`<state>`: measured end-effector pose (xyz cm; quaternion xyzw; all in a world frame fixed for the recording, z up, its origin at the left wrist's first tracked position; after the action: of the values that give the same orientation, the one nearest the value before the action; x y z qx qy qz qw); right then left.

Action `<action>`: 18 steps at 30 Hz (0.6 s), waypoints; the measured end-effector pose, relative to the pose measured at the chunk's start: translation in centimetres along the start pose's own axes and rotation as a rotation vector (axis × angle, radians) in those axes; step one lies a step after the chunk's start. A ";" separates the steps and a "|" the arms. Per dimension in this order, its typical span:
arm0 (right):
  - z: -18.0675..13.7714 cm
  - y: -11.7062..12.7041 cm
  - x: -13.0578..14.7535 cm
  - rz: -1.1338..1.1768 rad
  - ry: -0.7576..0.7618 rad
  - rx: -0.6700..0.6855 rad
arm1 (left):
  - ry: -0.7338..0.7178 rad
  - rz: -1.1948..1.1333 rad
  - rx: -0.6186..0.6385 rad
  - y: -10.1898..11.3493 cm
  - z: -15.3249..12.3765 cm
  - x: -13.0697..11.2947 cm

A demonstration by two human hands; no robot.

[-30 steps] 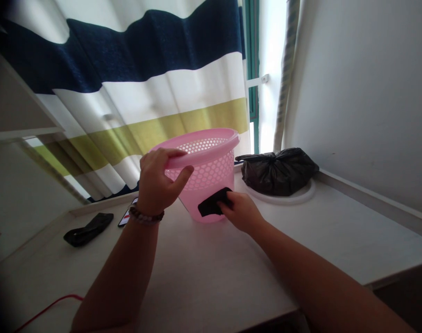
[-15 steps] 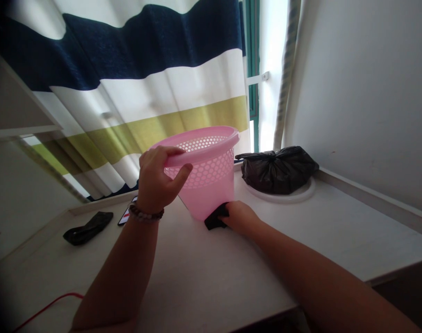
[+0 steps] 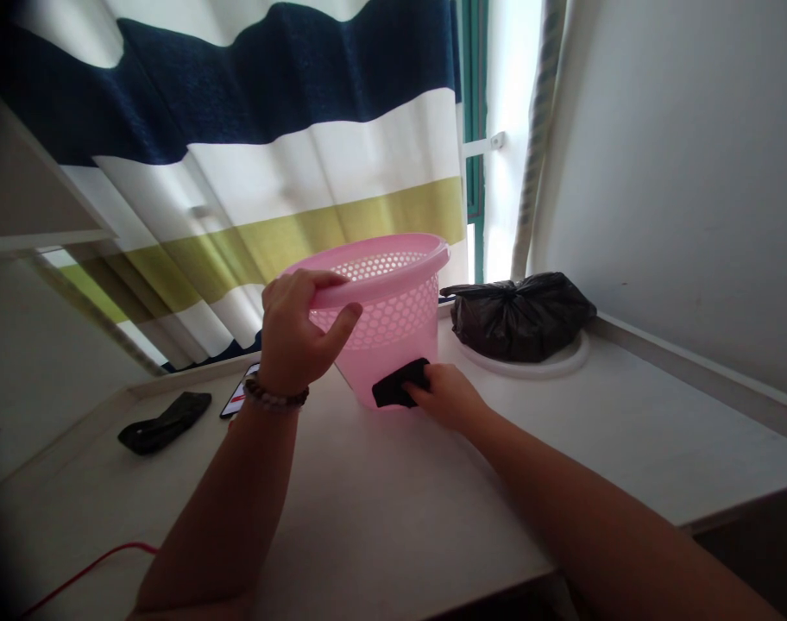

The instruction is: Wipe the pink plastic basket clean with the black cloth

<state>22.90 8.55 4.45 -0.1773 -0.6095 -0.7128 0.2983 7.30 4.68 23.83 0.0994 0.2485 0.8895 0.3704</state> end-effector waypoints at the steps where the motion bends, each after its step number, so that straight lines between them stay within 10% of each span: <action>1: 0.2 -0.6 -0.4 -0.056 -0.024 0.040 | 0.001 0.004 0.001 0.0 0.0 0.0; 11: 0.3 -1.6 -0.7 -0.131 -0.007 0.079 | -0.002 -0.002 -0.003 0.0 0.0 0.0; 18: -0.3 0.9 2.0 0.388 0.203 -0.073 | -0.004 0.006 -0.015 0.0 0.0 0.0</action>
<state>21.96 7.79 6.29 -0.2294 -0.5048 -0.6778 0.4829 7.30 4.63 23.87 0.0991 0.2408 0.8921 0.3692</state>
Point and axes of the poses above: each hand's wrist, its own z-axis towards the middle knuckle, its own y-axis out of the back of the hand, x = y × z, the point moved 8 cm from there along z, towards the middle knuckle, and after that the axes turned 3 degrees about x, right-handed, at the moved point
